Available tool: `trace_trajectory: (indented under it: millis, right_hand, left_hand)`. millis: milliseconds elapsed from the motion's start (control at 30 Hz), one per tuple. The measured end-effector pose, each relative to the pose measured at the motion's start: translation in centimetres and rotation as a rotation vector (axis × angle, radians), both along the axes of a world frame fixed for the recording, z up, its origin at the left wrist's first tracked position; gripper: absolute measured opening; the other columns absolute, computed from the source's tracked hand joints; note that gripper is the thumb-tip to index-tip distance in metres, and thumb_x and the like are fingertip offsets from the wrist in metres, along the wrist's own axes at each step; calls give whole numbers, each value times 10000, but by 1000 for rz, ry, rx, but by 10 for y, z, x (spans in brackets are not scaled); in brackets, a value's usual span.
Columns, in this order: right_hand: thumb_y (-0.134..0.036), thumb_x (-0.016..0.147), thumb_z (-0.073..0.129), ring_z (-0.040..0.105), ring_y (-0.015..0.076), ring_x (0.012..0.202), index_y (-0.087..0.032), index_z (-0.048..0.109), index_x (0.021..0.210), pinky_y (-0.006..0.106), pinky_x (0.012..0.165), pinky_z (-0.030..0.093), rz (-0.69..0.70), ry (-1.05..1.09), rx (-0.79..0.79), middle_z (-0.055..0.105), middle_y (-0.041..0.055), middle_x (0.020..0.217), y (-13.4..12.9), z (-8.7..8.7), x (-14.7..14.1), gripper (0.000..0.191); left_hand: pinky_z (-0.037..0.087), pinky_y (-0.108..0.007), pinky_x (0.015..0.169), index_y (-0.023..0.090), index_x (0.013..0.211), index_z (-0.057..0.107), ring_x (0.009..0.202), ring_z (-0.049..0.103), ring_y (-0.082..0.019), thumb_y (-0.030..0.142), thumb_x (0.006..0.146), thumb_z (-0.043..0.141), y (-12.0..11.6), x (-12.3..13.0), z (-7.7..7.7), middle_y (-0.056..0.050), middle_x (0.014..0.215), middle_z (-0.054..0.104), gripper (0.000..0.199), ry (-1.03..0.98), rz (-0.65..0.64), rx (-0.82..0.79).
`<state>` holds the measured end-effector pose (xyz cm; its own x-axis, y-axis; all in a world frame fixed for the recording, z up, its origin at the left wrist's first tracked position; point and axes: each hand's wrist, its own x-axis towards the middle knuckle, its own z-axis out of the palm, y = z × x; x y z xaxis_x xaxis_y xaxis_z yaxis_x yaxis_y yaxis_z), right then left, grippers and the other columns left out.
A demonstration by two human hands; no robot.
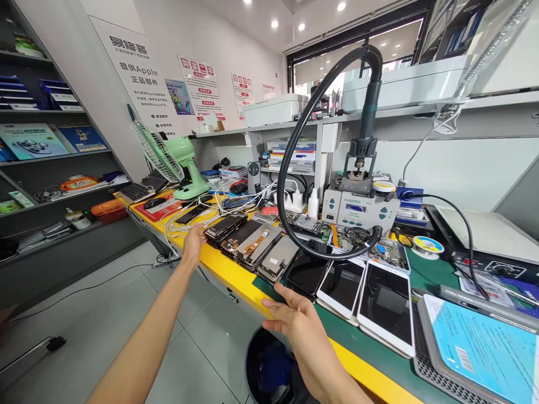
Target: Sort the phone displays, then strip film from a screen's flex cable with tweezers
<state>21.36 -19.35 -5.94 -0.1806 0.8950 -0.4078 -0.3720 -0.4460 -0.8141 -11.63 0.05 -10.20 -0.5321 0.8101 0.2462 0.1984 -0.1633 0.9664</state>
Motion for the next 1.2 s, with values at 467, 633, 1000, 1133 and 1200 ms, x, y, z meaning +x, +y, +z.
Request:
trace_trajectory:
  millis: [467,633,1000,1133,1200]
  right_hand:
    - [-254,784,734,635,334,1223,-107,603,1303,399,886,575,-8,16,-18,537,154,1496,4,8,2,556]
    - [-268,785,739,647,338,1198,-100,558,1335,430,954,548,5,10,-18,509,159,1518,4,11,3,603]
    - [-332,731,800,670,347,1143,-158,608,1272,475,1018,514,9,1,-8,511,85,1529,3,8,3,600]
    - [-336,726,809,657,346,1171,-173,636,1246,468,1025,511,5,0,-14,519,77,1524,4,8,3,571]
    - [-328,732,803,659,347,1173,-169,638,1251,463,1026,509,4,0,-25,532,90,1512,4,8,2,568]
  left_hand:
    - [562,-445,867,168,1239,599,1031,647,-230,380,945,609,-16,-11,23,-100,1230,632,362,-221,-88,-113]
    - [564,-441,860,167,1237,599,1022,650,-228,383,945,608,-20,-12,28,-99,1224,635,364,-285,-118,-137]
    - [567,-436,854,168,1238,598,1017,651,-226,380,946,608,-23,-10,25,-99,1222,635,361,-249,-120,-146]
    - [567,-439,857,167,1236,600,1020,652,-227,378,945,609,-19,-9,20,-99,1222,636,360,-148,-104,-133]
    - [566,-443,861,167,1240,598,1027,650,-229,375,944,611,-17,-9,17,-99,1228,634,362,-72,-78,-116]
